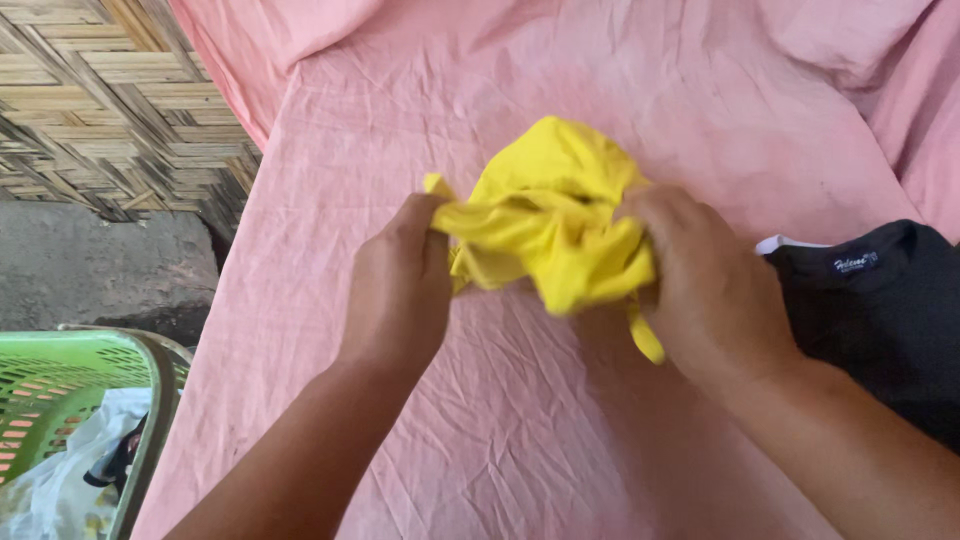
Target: The person folds a dark gray t-shirt and places it on a stack of other folded shirts. Then they take a yellow t-shirt from a green laundry basket, unfold it, and fold it neatly on the same surface.
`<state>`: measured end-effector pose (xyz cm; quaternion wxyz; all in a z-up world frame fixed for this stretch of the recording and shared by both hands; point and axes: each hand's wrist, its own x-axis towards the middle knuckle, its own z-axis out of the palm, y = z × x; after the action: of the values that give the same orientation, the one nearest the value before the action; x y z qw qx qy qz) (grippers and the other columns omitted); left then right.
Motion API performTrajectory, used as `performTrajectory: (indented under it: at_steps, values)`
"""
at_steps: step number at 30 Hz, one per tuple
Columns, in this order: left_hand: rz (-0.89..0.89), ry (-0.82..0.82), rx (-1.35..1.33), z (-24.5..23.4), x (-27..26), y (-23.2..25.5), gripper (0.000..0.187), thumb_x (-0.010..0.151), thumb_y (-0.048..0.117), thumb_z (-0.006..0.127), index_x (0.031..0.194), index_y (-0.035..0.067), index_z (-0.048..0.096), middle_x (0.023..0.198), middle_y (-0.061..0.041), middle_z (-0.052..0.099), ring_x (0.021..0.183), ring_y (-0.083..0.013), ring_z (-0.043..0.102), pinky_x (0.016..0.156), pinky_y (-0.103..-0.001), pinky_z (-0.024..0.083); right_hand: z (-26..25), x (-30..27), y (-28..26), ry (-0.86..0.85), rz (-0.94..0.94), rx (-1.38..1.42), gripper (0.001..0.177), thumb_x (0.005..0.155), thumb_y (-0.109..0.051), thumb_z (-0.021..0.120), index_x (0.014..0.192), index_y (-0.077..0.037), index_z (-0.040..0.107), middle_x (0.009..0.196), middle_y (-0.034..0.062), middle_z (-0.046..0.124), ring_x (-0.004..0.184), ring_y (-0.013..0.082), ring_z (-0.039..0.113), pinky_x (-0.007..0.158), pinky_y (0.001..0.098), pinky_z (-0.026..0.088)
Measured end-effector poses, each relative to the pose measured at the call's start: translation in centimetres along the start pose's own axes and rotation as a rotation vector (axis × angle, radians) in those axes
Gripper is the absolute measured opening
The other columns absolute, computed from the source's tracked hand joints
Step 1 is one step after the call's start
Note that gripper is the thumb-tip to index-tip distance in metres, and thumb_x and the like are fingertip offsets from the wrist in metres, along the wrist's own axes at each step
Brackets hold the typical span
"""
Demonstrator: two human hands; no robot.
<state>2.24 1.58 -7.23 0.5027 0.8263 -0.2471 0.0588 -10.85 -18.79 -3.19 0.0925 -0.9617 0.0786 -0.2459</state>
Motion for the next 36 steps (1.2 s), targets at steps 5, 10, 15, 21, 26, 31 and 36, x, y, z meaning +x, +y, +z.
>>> performTrajectory:
  at_steps: [5, 10, 15, 21, 26, 31, 36]
  values:
    - [0.076, 0.018, 0.172, -2.6, -2.7, -2.3, 0.025, 0.092, 0.000, 0.052, 0.109, 0.003, 0.070, 0.103, -0.022, 0.073, 0.098, -0.0410, 0.069, 0.083, -0.046, 0.054, 0.7, -2.4, -0.2, -0.565, 0.110, -0.298, 0.061, 0.069, -0.007, 0.077, 0.126, -0.023, 0.061, 0.122, 0.0036, 0.057, 0.119, 0.0279, 0.057, 0.096, 0.0431, 0.050]
    - [-0.351, -0.086, 0.248, -3.6, -4.3, -3.3, 0.025, 0.095, 0.008, 0.056, 0.113, 0.009, 0.073, 0.094, -0.023, 0.074, 0.086, -0.0349, 0.074, 0.079, -0.041, 0.056, 1.9, -3.6, -0.6, -0.647, -0.036, -0.269, 0.063, 0.066, -0.040, 0.086, 0.121, -0.020, 0.063, 0.116, 0.0020, 0.061, 0.117, 0.0269, 0.059, 0.095, 0.0474, 0.048]
    - [-0.681, 0.071, -0.399, -2.3, -5.0, -4.6, 0.027, 0.099, 0.020, 0.060, 0.105, -0.001, 0.076, 0.093, -0.016, 0.078, 0.085, -0.0242, 0.074, 0.078, -0.038, 0.059, 3.7, -4.0, -3.0, -0.549, -0.225, -0.153, 0.028, 0.076, -0.017, 0.070, 0.103, -0.019, 0.068, 0.102, 0.0029, 0.066, 0.105, 0.0269, 0.064, 0.086, 0.0480, 0.048]
    - [-1.105, 0.211, -1.062, -2.7, -3.8, -7.8, 0.031, 0.096, 0.012, 0.056, 0.126, 0.004, 0.061, 0.113, -0.011, 0.067, 0.104, -0.0268, 0.066, 0.091, -0.046, 0.056, 3.4, -3.9, -5.4, -0.738, -0.069, 0.120, 0.030, 0.078, -0.018, 0.066, 0.108, -0.016, 0.069, 0.105, 0.0081, 0.074, 0.095, 0.0349, 0.069, 0.081, 0.0492, 0.053]
    - [-1.314, 0.093, -1.179, -2.8, -4.0, -7.1, 0.041, 0.099, 0.027, 0.050, 0.129, 0.001, 0.059, 0.115, -0.018, 0.071, 0.108, -0.0335, 0.071, 0.096, -0.052, 0.057, 3.0, -3.7, -6.5, -0.965, -0.002, 0.174, 0.037, 0.079, -0.023, 0.069, 0.116, -0.022, 0.071, 0.103, 0.0087, 0.075, 0.096, 0.0312, 0.072, 0.081, 0.0448, 0.056]
    - [-1.378, -0.452, -1.017, -2.8, -4.8, -5.9, 0.054, 0.094, 0.041, 0.057, 0.120, -0.004, 0.071, 0.109, -0.022, 0.079, 0.102, -0.0312, 0.075, 0.087, -0.047, 0.061, 2.7, -3.5, -7.6, -1.187, 0.038, 0.230, 0.028, 0.080, -0.025, 0.072, 0.107, -0.017, 0.070, 0.095, 0.0073, 0.077, 0.091, 0.0261, 0.075, 0.078, 0.0403, 0.057]
    - [-1.334, -0.417, -0.585, -2.4, -5.4, -6.0, 0.034, 0.091, 0.022, 0.065, 0.115, -0.001, 0.073, 0.109, -0.018, 0.076, 0.100, -0.0319, 0.074, 0.088, -0.049, 0.062, 2.5, -3.7, -8.6, -1.153, 0.173, 0.183, 0.032, 0.080, -0.032, 0.079, 0.108, -0.018, 0.069, 0.092, 0.0066, 0.075, 0.089, 0.0249, 0.073, 0.076, 0.0388, 0.055]
